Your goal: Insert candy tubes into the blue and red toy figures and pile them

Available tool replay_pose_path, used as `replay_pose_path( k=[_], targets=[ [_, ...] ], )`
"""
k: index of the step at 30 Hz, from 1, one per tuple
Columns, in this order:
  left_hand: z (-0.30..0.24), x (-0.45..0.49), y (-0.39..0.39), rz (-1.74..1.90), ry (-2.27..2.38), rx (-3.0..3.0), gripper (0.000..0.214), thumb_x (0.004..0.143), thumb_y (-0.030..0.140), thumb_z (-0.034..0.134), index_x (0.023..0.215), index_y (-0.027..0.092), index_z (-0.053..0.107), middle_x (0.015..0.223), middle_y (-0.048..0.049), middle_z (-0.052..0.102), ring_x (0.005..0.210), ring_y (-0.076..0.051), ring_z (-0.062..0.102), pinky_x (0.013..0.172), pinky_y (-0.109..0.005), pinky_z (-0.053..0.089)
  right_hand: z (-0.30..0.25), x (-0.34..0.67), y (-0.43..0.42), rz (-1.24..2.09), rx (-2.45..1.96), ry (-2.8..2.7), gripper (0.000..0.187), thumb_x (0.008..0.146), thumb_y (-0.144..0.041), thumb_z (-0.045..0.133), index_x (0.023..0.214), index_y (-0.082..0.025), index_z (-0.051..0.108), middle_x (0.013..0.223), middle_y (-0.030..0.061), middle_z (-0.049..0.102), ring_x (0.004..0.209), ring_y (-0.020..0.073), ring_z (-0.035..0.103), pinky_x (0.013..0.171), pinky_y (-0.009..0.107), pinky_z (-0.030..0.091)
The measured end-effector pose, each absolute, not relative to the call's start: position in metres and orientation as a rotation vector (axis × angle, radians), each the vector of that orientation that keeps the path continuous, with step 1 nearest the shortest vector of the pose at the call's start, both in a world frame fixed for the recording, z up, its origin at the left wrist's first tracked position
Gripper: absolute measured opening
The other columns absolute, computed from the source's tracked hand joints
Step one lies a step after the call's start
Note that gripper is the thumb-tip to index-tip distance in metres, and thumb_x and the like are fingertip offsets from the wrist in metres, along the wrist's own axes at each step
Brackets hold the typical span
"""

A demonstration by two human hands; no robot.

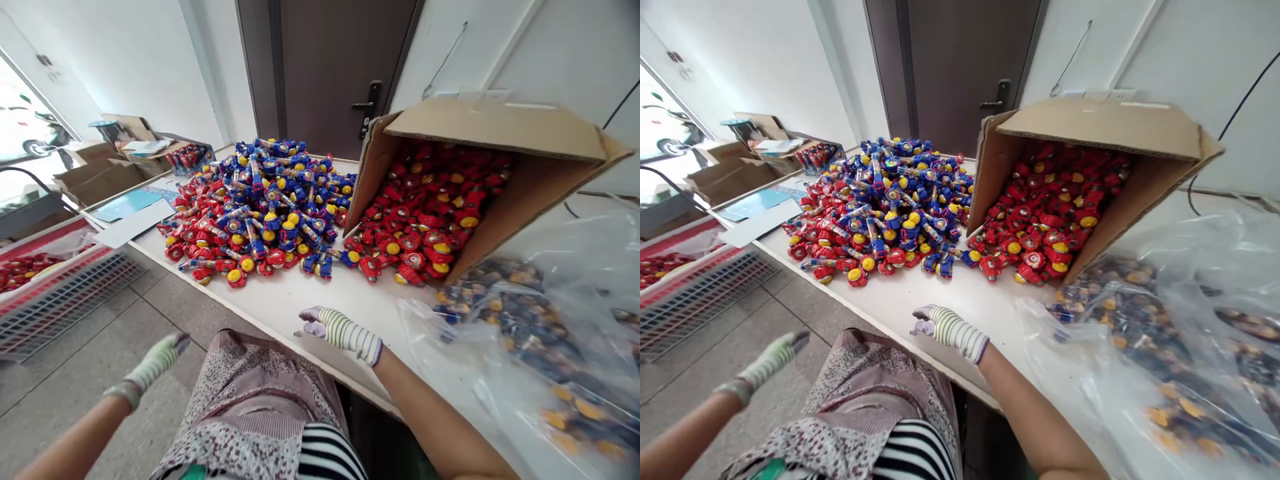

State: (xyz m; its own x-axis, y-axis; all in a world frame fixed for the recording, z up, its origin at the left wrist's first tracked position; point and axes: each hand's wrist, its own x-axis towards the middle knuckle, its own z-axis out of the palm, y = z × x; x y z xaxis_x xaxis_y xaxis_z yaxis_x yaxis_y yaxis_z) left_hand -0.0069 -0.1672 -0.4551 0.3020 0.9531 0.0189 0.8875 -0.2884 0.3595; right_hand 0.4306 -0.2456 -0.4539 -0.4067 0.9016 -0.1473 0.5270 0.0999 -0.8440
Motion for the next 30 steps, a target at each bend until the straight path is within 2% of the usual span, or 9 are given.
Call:
replay_pose_path(
  k=[2,4,6,9,16,19,22,26,30],
  targets=[
    [-0.440,0.025,-0.136,0.356,1.693,2.282,0.034,0.094,0.043,0.056,0.111,0.018,0.071,0.103,-0.0082,0.074,0.098,-0.028,0.072,0.092,-0.041,0.060,-0.450,0.453,-0.240,1.190,-1.424,-1.978,0.054,0.092,-0.040,0.059,0.139,-0.013,0.065,0.144,0.0172,0.063,0.133,0.0311,0.060,0.115,0.047,0.045],
    [-0.417,0.077,-0.103,0.402,1.551,2.385,0.049,0.092,0.042,0.051,0.131,0.015,0.064,0.117,-0.0112,0.072,0.110,-0.028,0.069,0.101,-0.040,0.056,-0.446,0.468,-0.231,1.156,-1.442,-1.971,0.056,0.091,-0.038,0.061,0.141,-0.012,0.063,0.144,0.0189,0.062,0.132,0.0326,0.061,0.114,0.049,0.045],
    [-0.394,0.144,-0.075,0.368,1.339,2.623,0.064,0.092,0.043,0.055,0.148,0.013,0.051,0.139,-0.0154,0.062,0.127,-0.029,0.061,0.112,-0.041,0.049,-0.445,0.477,-0.221,1.156,-1.450,-1.922,0.059,0.090,-0.036,0.064,0.144,-0.012,0.060,0.144,0.0193,0.062,0.127,0.0326,0.064,0.109,0.049,0.049],
    [-0.373,0.240,-0.046,0.154,1.318,2.936,0.085,0.084,0.042,0.072,0.158,0.016,0.041,0.159,-0.0192,0.041,0.146,-0.037,0.040,0.123,-0.051,0.033,-0.452,0.487,-0.212,1.182,-1.468,-1.786,0.065,0.089,-0.033,0.066,0.150,-0.016,0.052,0.146,0.0182,0.061,0.119,0.0311,0.068,0.101,0.048,0.054],
    [-0.380,0.341,-0.004,-0.408,1.498,2.978,0.113,0.075,0.051,0.087,0.166,0.033,0.022,0.172,-0.0161,0.008,0.154,-0.054,0.011,0.120,-0.074,0.014,-0.485,0.522,-0.203,1.019,-1.547,-1.843,0.069,0.088,-0.027,0.068,0.152,-0.014,0.049,0.152,0.0196,0.053,0.135,0.0304,0.057,0.112,0.046,0.046],
    [-0.380,0.355,0.010,-0.483,1.582,2.901,0.117,0.072,0.050,0.089,0.165,0.038,0.020,0.173,-0.0141,-0.003,0.152,-0.057,0.012,0.118,-0.075,0.019,-0.484,0.529,-0.191,0.810,-1.662,-1.926,0.064,0.089,-0.027,0.067,0.150,-0.012,0.052,0.154,0.0184,0.052,0.141,0.0293,0.049,0.120,0.044,0.037],
    [-0.380,0.368,0.025,-0.535,1.531,2.860,0.117,0.072,0.051,0.089,0.165,0.041,0.018,0.173,-0.0128,-0.009,0.149,-0.059,0.021,0.113,-0.069,0.034,-0.481,0.532,-0.176,0.570,-1.822,-1.934,0.059,0.093,-0.029,0.064,0.149,-0.014,0.053,0.157,0.0161,0.049,0.146,0.0312,0.042,0.123,0.048,0.032],
    [-0.389,0.381,0.051,-0.534,1.457,2.795,0.111,0.076,0.058,0.083,0.164,0.045,0.016,0.174,-0.0103,-0.005,0.145,-0.056,0.029,0.107,-0.063,0.045,-0.485,0.536,-0.159,0.400,-2.066,-1.862,0.059,0.096,-0.027,0.057,0.154,-0.014,0.047,0.159,0.0162,0.047,0.148,0.0337,0.037,0.121,0.052,0.032],
    [-0.402,0.390,0.077,-0.390,1.454,2.822,0.100,0.080,0.060,0.078,0.163,0.043,0.026,0.174,-0.0098,0.001,0.138,-0.055,0.038,0.104,-0.063,0.046,-0.488,0.540,-0.152,0.387,-2.139,-1.890,0.058,0.095,-0.025,0.055,0.152,-0.017,0.048,0.157,0.0174,0.048,0.144,0.0350,0.040,0.115,0.053,0.038]
  ],
)
